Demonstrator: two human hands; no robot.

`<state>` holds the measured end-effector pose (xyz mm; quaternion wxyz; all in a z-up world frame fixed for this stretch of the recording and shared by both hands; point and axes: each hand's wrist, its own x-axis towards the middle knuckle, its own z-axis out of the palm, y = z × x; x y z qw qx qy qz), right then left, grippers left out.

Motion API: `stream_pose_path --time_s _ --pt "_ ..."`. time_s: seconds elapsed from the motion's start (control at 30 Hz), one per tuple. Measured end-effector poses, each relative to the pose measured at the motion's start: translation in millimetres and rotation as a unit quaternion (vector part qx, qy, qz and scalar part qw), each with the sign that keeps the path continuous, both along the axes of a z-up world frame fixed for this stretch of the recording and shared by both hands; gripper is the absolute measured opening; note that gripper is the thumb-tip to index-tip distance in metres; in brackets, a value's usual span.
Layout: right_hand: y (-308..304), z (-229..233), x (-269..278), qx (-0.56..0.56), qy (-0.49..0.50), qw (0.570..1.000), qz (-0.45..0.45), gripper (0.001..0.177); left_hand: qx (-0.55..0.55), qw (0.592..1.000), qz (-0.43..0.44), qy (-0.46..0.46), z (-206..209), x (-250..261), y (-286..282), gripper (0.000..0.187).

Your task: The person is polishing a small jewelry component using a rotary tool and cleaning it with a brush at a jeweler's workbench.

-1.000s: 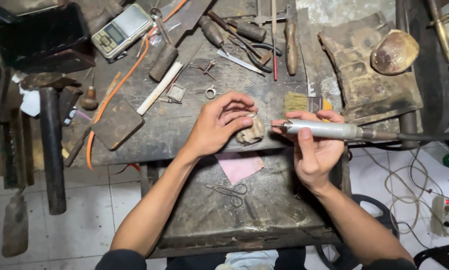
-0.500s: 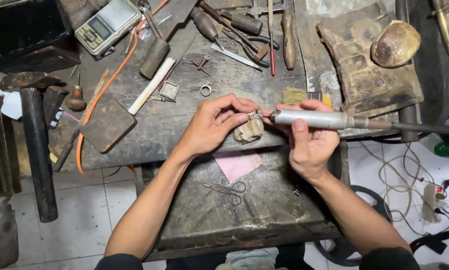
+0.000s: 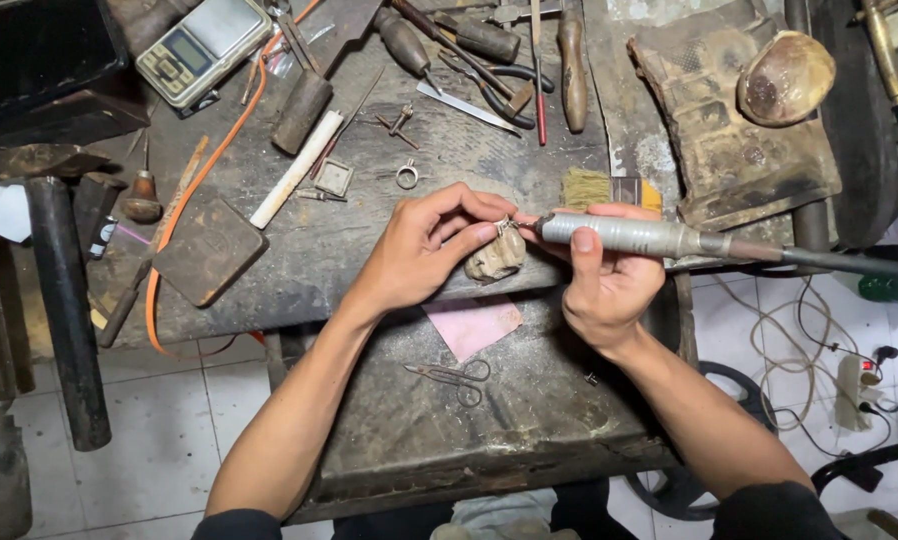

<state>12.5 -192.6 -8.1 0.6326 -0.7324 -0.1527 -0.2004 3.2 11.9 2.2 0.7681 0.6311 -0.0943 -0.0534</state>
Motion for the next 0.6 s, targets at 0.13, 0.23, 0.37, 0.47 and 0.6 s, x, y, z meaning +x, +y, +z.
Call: stream_pose_path --time_s 0.13,0.23,0.37,0.47,0.6 --pt "-7 -6 3 -0.010 -0.002 1.000 0.008 0.027 0.002 1.000 0.006 -0.007 3 0 0 0.016" --pt "1 2 1 0.021 0.021 0.999 0.019 0.027 0.001 1.000 0.012 -0.008 3 0 -1 0.018" --pt "6 4 0 0.140 0.072 0.983 0.090 0.032 0.004 1.000 0.017 -0.007 4 -2 -2 0.018" --pt "12 15 -2 0.178 0.088 0.974 0.108 0.030 0.004 1.000 0.020 -0.002 4 -3 -2 0.019" --pt "8 16 0 0.179 0.099 0.973 0.104 0.031 0.009 1.000 0.026 0.008 -2 -4 -3 0.022"
